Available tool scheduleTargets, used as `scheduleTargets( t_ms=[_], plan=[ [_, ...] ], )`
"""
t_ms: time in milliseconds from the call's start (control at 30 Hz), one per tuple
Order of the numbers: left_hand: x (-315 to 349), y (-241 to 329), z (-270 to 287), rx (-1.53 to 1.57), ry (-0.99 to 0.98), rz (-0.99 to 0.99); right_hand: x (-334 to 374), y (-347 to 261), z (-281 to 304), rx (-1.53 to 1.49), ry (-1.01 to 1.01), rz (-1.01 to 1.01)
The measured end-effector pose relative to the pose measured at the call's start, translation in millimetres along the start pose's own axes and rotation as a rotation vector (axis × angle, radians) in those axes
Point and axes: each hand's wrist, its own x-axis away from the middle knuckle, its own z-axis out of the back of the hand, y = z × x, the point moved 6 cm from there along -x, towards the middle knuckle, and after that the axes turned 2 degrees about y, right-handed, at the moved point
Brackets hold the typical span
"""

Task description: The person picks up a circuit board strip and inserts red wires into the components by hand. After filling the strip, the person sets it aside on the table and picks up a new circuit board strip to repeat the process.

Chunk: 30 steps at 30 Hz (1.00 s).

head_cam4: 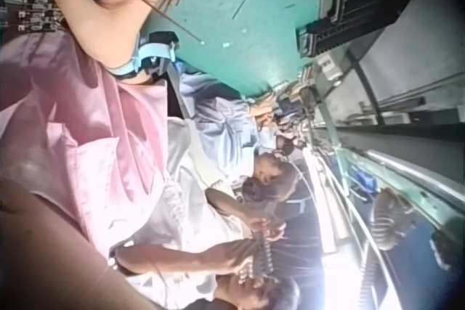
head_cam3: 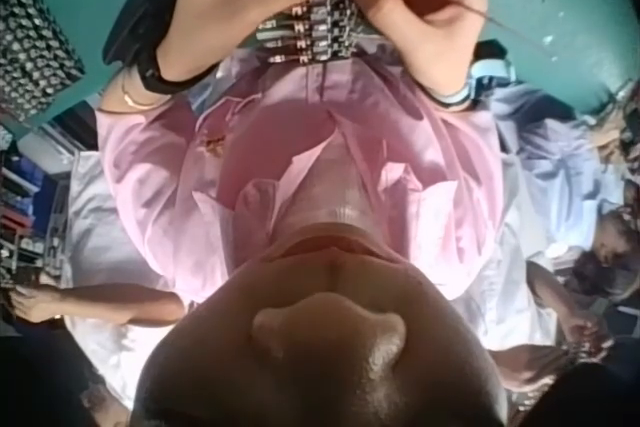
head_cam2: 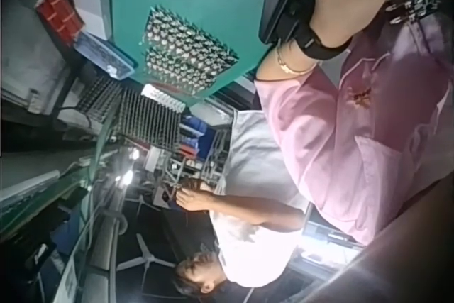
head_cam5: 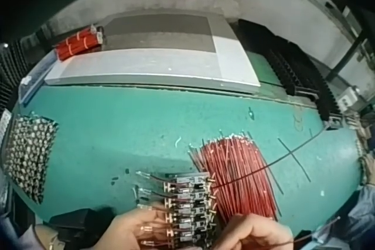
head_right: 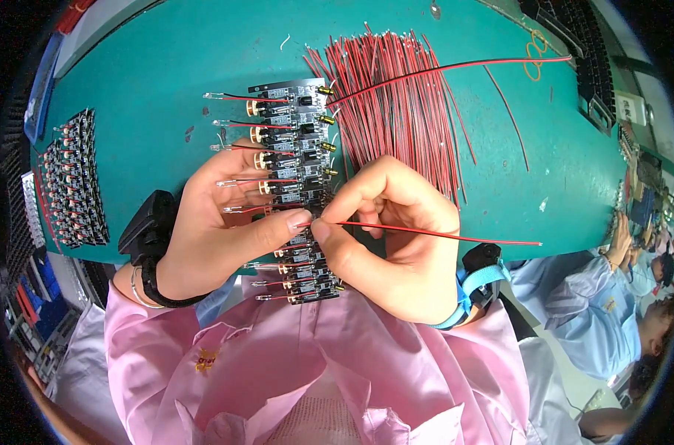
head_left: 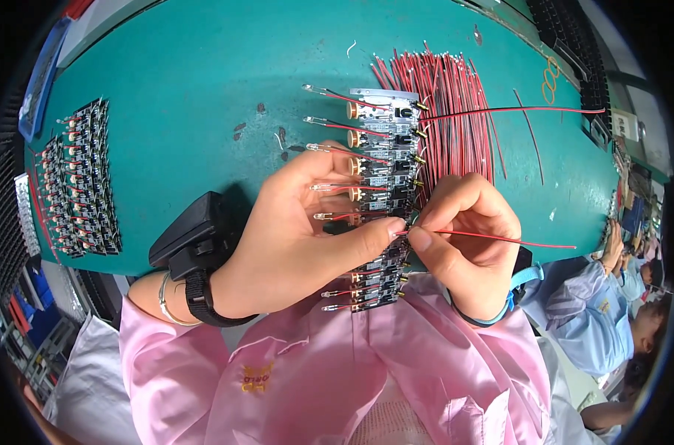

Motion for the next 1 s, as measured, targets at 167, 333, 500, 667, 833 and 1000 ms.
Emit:
scheduleTargets(
  t_ms=[167,333,500,667,833,1000],
  plan=[
    [2.7,0.9,1.0,-0.024,0.023,-0.077,-1.5,0.0,-2.2,0.015,-0.025,0.013],
    [2.6,3.3,-0.4,0.017,-0.001,-0.017,-1.3,-0.3,-0.3,-0.021,0.003,0.013],
    [2.1,-0.4,-0.6,0.030,0.005,-0.003,-4.0,-6.4,17.4,0.125,0.112,0.124],
    [1.5,-0.7,1.0,0.035,0.014,-0.028,0.1,-21.6,51.8,0.247,0.358,-0.021],
    [1.3,-2.5,-0.5,0.017,0.040,0.044,14.0,-21.2,118.9,0.629,0.528,-0.017],
    [0.2,-1.7,-1.3,0.044,0.030,0.039,23.2,-9.3,147.6,0.764,0.641,-0.032]
  ],
)
